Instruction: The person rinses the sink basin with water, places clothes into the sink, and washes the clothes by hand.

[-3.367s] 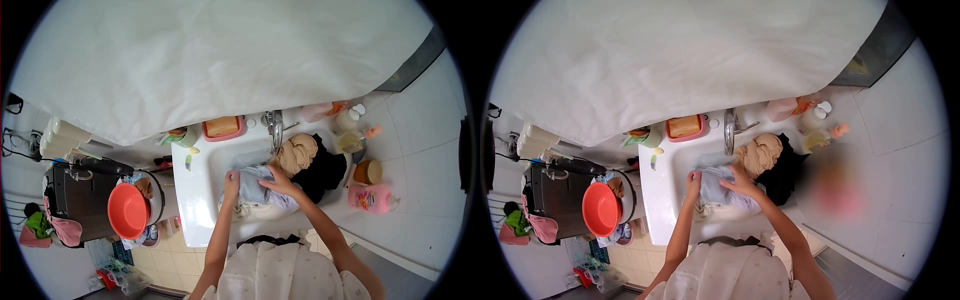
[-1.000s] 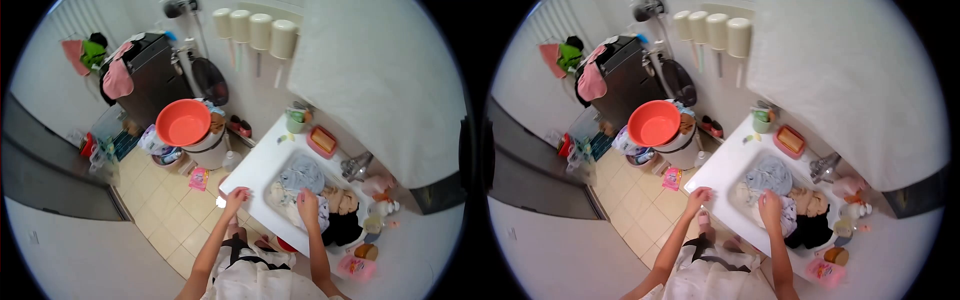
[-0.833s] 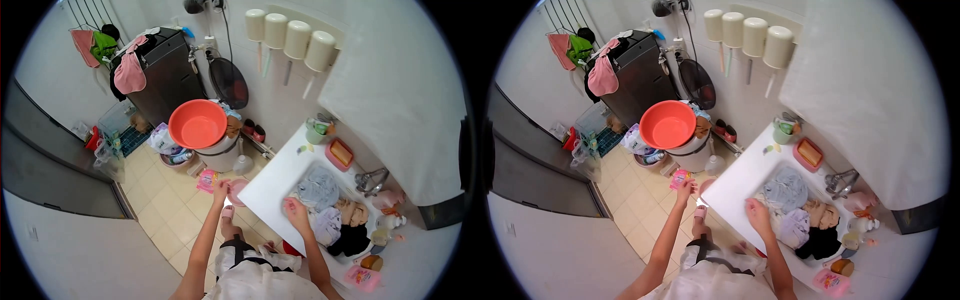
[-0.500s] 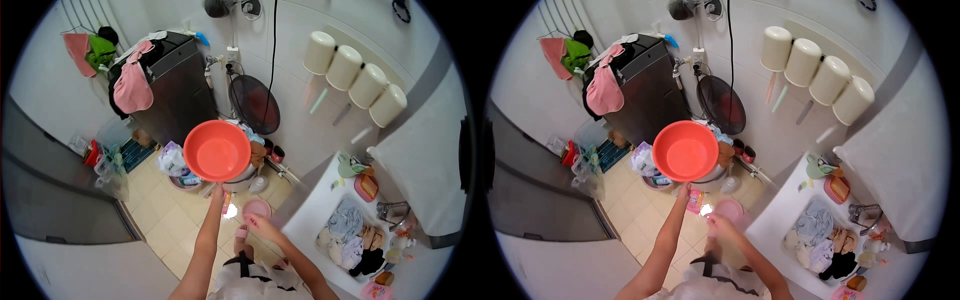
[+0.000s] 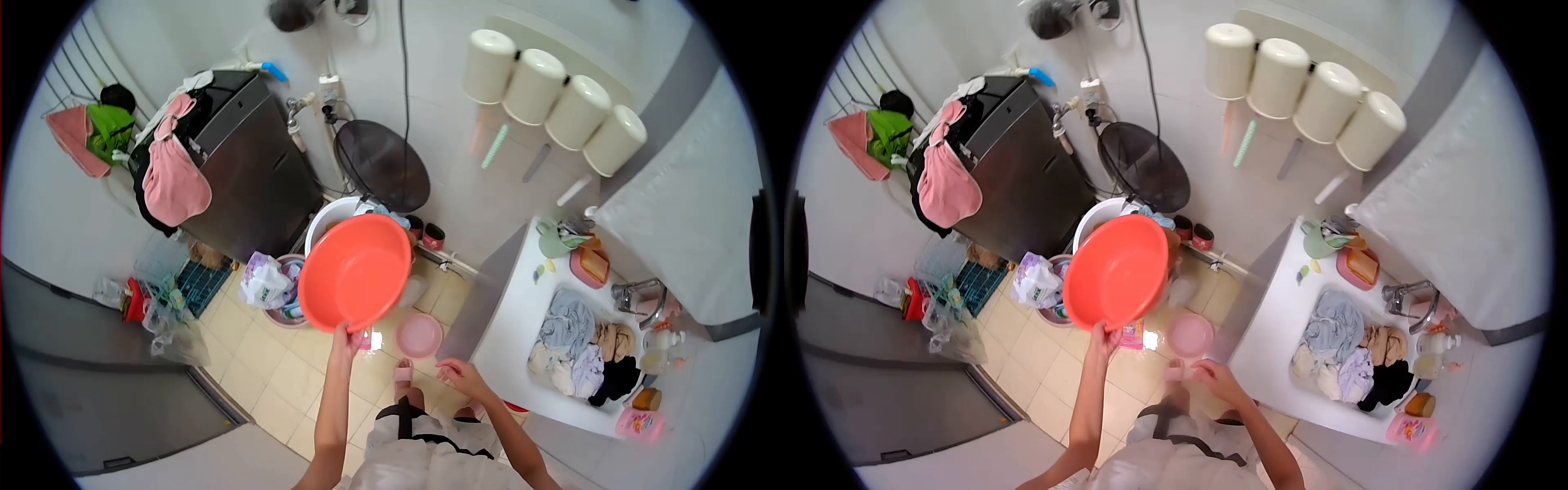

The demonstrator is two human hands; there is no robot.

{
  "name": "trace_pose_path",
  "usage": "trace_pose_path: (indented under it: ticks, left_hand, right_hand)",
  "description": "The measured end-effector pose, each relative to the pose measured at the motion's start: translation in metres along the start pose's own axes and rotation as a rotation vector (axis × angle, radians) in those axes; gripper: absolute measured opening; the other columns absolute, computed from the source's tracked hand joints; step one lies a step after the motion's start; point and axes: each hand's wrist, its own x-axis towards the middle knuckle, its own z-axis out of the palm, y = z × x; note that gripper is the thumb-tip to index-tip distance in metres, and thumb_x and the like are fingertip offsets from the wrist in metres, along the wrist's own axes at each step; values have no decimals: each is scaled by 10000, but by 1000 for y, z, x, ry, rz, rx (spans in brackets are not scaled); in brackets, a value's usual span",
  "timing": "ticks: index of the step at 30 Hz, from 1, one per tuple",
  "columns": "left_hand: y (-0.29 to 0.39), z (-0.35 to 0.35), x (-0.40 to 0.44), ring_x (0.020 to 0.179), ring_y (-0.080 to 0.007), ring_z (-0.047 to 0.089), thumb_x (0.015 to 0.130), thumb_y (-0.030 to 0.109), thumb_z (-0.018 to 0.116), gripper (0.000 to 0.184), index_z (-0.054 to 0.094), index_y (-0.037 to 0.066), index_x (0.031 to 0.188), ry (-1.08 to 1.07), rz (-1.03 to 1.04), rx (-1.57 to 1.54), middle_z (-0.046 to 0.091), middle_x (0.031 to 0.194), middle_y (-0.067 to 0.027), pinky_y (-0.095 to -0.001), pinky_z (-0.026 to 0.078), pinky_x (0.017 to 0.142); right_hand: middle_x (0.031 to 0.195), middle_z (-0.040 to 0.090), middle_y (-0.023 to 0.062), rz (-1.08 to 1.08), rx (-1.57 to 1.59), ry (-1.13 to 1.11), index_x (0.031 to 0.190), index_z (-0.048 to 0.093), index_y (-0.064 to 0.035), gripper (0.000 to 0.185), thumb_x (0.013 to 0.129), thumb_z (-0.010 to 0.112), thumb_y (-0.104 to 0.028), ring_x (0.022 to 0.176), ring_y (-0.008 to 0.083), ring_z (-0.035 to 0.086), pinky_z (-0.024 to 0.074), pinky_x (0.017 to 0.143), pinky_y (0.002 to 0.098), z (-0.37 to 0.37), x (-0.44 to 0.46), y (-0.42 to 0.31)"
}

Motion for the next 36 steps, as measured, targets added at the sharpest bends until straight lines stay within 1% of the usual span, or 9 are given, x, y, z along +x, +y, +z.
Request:
trace_pose_path:
  ticks: [11,17,19,23,26,29,31,32,36]
  left_hand:
    - [-130,80,-214,870,-224,577,763,120,453,304,451,-58,1009,-153,-5,679,536,962,-144,-323,543,695]
    - [-207,110,-227,816,-230,596,765,129,460,318,444,-78,1006,-291,-232,1035,547,944,-155,-327,553,673]
    - [-235,120,-230,799,-224,600,763,130,462,314,452,-71,1004,-298,-280,1056,554,930,-150,-328,551,677]
    - [-295,138,-248,800,-227,600,763,129,463,302,465,-72,988,-331,-337,1079,556,931,-145,-316,544,682]
    - [-327,145,-253,804,-231,598,767,130,470,303,465,-79,986,-349,-411,1072,553,945,-149,-306,540,682]
    - [-348,144,-256,825,-219,594,780,137,456,316,452,-81,1010,-338,-419,1027,547,961,-152,-299,540,686]
    - [-358,140,-260,846,-210,589,792,141,440,327,440,-81,1033,-334,-415,995,541,974,-155,-296,538,690]
    - [-362,140,-261,824,-198,594,793,143,444,319,445,-77,1023,-317,-400,985,547,957,-149,-278,541,668]
    - [-369,138,-262,787,-207,604,784,148,475,290,476,-74,971,-306,-378,943,557,932,-143,-280,550,669]
  right_hand:
    - [768,593,61,-252,510,801,955,528,-10,177,843,394,-38,617,102,529,427,582,222,-103,-113,59]
    - [756,569,37,-228,192,1444,901,526,-12,134,827,415,-29,621,94,527,440,575,221,-248,-208,119]
    - [799,574,76,-236,155,1489,909,527,-3,141,798,449,-39,703,172,558,454,642,258,-296,-221,117]
    - [1036,498,194,-323,-598,1474,1070,451,21,355,727,484,-62,948,362,490,394,842,361,-383,-209,105]
    - [1151,434,202,-344,-712,1395,1138,393,30,444,719,493,-79,1014,360,457,371,872,376,-429,-185,108]
    - [1058,509,218,-277,-640,1148,1092,456,8,385,729,498,-112,955,357,504,406,814,388,-452,-171,107]
    - [866,580,209,38,-480,1006,1012,519,-18,298,742,492,-142,831,353,555,441,730,392,-453,-182,91]
    - [722,588,190,-33,-590,1074,908,559,-28,217,755,493,-166,729,346,574,455,654,390,-452,-184,93]
    - [755,591,189,-93,-574,1016,896,564,-18,224,751,510,-180,740,335,574,450,643,370,-453,-187,93]
